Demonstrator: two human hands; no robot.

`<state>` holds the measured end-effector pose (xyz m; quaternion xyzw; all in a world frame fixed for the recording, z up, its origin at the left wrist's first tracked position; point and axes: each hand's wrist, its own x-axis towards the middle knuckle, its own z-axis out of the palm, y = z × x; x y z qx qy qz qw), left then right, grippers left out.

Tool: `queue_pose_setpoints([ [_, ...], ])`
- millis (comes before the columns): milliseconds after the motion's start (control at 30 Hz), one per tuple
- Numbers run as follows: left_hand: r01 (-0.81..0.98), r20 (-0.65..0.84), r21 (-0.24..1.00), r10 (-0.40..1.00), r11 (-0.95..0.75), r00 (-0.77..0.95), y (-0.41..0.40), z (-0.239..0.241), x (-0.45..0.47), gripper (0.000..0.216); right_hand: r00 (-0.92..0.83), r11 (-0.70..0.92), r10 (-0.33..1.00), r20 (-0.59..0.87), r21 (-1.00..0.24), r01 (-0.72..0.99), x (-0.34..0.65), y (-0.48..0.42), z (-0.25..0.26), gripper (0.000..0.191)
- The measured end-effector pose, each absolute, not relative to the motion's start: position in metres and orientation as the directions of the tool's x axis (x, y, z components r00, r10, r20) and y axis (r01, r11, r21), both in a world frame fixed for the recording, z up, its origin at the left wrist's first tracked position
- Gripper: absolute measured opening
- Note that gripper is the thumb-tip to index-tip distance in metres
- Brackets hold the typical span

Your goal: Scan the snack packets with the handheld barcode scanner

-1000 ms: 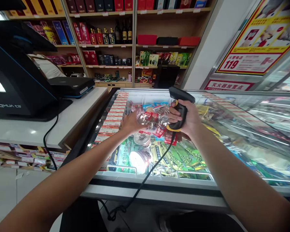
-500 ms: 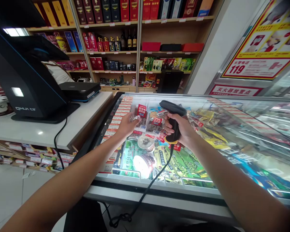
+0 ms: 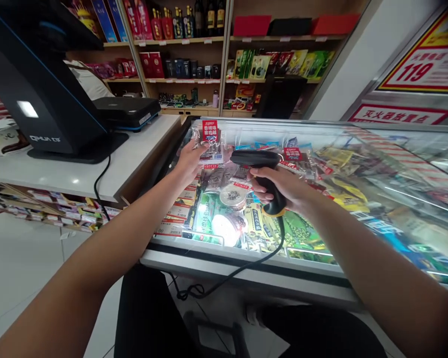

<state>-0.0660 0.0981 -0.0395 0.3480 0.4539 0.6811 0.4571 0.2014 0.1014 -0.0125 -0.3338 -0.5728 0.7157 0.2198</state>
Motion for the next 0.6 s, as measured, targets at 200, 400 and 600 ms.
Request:
queue_pose_setpoints([
  [200,-0.357,0.152,0.898,0.943,-0.257,-0.296,0.110,-0.053,-0.071,0.035,-0.670,-0.268,0.698,-0.255,-0.960,0.086,0.199,0.097,-0.015,0.033],
  [400,-0.345,0.150,0.899,0.931,-0.268,-0.332,0.106,-0.048,-0.067,0.033,-0.671,-0.277,0.698,-0.248,-0.959,0.066,0.197,0.094,-0.013,0.032],
  [600,-0.360,0.130,0.898,0.934,-0.254,-0.334,0.101,-0.040,-0.062,0.035,-0.660,-0.293,0.701,-0.269,-0.953,0.077,0.196,0.095,-0.014,0.033],
])
